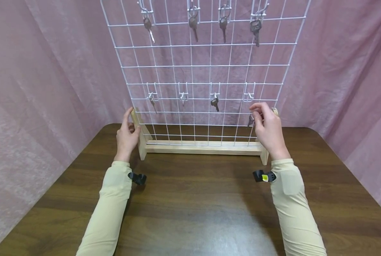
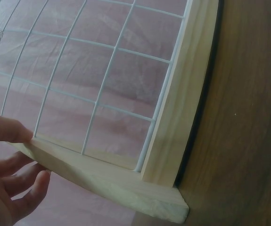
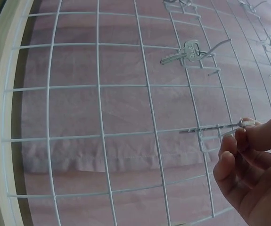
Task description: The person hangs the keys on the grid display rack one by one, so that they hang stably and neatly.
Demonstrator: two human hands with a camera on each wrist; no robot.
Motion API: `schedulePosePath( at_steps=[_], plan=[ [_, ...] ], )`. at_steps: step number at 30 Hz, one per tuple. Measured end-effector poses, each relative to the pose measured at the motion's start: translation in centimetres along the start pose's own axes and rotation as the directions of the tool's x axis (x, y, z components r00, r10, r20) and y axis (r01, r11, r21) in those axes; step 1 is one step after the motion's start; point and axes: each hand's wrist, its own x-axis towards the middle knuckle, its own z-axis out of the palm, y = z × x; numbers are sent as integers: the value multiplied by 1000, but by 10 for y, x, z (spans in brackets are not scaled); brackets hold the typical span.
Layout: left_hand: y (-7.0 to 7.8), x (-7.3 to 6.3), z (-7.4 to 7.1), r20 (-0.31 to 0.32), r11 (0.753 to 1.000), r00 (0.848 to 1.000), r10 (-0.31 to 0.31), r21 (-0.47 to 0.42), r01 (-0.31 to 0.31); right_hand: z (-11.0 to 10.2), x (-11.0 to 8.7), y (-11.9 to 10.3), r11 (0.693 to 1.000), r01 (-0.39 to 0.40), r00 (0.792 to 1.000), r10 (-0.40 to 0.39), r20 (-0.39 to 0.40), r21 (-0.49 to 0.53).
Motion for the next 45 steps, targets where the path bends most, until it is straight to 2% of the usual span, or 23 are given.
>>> schedulePosePath(
  at_steps=[7,12,18,33,45],
  plan=[
    [0,0,-3,-6,1000,1000,-5,9,5,2,2,-2,1000,26,998,-26,-59,3],
    [-1,0,-2,-12,1000,1000,8,10,-8,3,7,-4,999,54,989,-53,-140,0],
    [-2,-1,0,-16,1000,1000,17,7,-17,3,18,-7,999,46,978,-39,-203,28],
    [1,-2,-2,-13,1000,1000,14,1,-14,14,29,-6,995,-40,969,61,-239,89],
    [1,-1,-3,1,1000,1000,8,2,-8,21,24,-3,991,-66,970,92,-226,120]
  ],
)
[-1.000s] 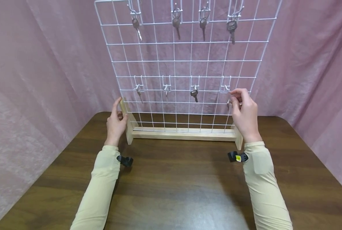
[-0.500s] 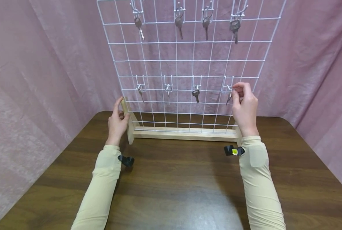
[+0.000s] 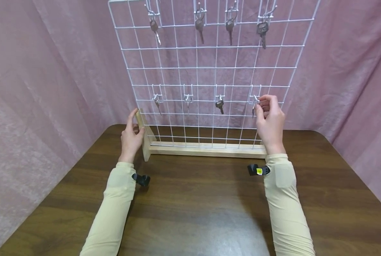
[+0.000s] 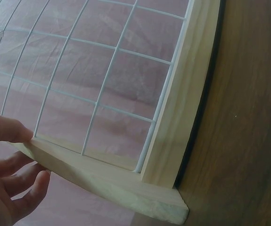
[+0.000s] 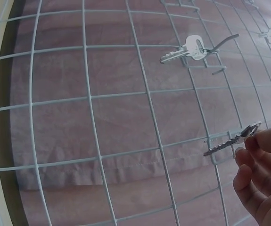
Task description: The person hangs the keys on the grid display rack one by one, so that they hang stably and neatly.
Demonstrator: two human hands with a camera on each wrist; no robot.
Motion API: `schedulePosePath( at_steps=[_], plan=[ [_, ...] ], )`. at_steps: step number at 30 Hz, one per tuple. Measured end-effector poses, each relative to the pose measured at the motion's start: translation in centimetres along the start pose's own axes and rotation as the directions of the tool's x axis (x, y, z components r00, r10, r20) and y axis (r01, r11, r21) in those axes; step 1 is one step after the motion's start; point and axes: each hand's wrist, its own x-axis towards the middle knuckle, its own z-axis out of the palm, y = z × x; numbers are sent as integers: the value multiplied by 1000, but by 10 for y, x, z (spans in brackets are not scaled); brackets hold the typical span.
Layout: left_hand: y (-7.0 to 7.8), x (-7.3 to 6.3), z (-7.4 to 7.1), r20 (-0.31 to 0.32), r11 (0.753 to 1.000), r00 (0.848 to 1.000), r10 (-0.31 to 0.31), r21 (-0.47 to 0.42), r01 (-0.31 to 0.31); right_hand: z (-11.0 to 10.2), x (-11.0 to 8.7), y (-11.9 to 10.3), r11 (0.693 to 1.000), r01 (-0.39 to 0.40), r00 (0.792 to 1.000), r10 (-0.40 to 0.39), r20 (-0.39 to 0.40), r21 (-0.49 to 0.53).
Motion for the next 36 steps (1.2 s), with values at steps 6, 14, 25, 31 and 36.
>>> schedulePosePath(
  at_steps=[6,14,25,31,36],
  plan=[
    [0,-2,2,-13,1000,1000,7,-1,-7,-1,-1,3,1000,16,1000,-16,-27,11],
    [0,-3,2,-1,1000,1000,2,-7,-2,3,-1,3,1000,11,996,-9,-84,25],
    [1,-1,2,-1,1000,1000,8,-2,-8,6,1,10,1000,-3,988,6,-154,23],
    [1,-1,2,2,1000,1000,7,5,-7,8,3,14,1000,-1,985,4,-173,15],
    [-1,0,3,-15,1000,1000,8,13,-8,12,6,16,1000,-3,985,7,-175,23]
  ],
)
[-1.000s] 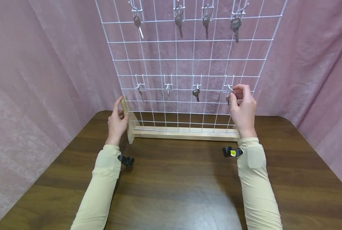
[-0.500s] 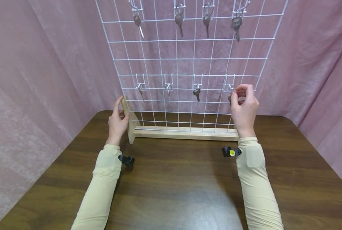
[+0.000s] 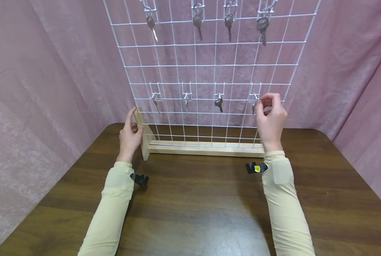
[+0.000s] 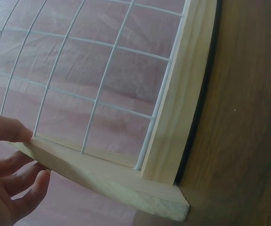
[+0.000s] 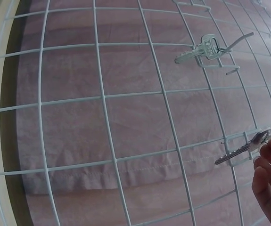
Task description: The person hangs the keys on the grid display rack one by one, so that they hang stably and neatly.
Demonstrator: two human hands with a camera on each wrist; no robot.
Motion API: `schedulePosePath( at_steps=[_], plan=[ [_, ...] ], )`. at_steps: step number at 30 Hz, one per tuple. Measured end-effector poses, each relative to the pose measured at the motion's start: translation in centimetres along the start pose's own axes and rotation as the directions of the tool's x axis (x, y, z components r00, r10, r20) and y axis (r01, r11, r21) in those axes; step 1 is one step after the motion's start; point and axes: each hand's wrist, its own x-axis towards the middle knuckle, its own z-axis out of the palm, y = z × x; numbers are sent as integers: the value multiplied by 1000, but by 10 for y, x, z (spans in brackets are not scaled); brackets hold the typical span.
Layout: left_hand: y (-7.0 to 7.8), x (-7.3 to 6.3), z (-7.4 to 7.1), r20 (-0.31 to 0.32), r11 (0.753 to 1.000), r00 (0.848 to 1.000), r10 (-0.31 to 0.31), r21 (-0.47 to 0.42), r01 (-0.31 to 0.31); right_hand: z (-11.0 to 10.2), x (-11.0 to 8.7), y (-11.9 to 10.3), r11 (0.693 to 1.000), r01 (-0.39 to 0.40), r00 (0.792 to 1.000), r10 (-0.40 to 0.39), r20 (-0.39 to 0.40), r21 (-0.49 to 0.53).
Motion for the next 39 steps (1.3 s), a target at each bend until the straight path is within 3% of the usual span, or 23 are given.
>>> schedulePosePath(
  at_steps=[7,16,30,39],
  plan=[
    [0,0,-5,-3,1000,1000,-4,12,4,3,2,-2,1000,-1,1000,1,8,29],
    [1,-6,6,16,1000,1000,0,5,0,-6,3,7,1000,-13,1000,13,6,16],
    [8,-5,11,24,1000,1000,13,-9,-13,-15,6,9,999,-42,999,42,-1,2],
    [11,-2,13,61,1000,998,-3,-3,3,-35,11,-11,999,-43,998,44,-35,11]
  ],
)
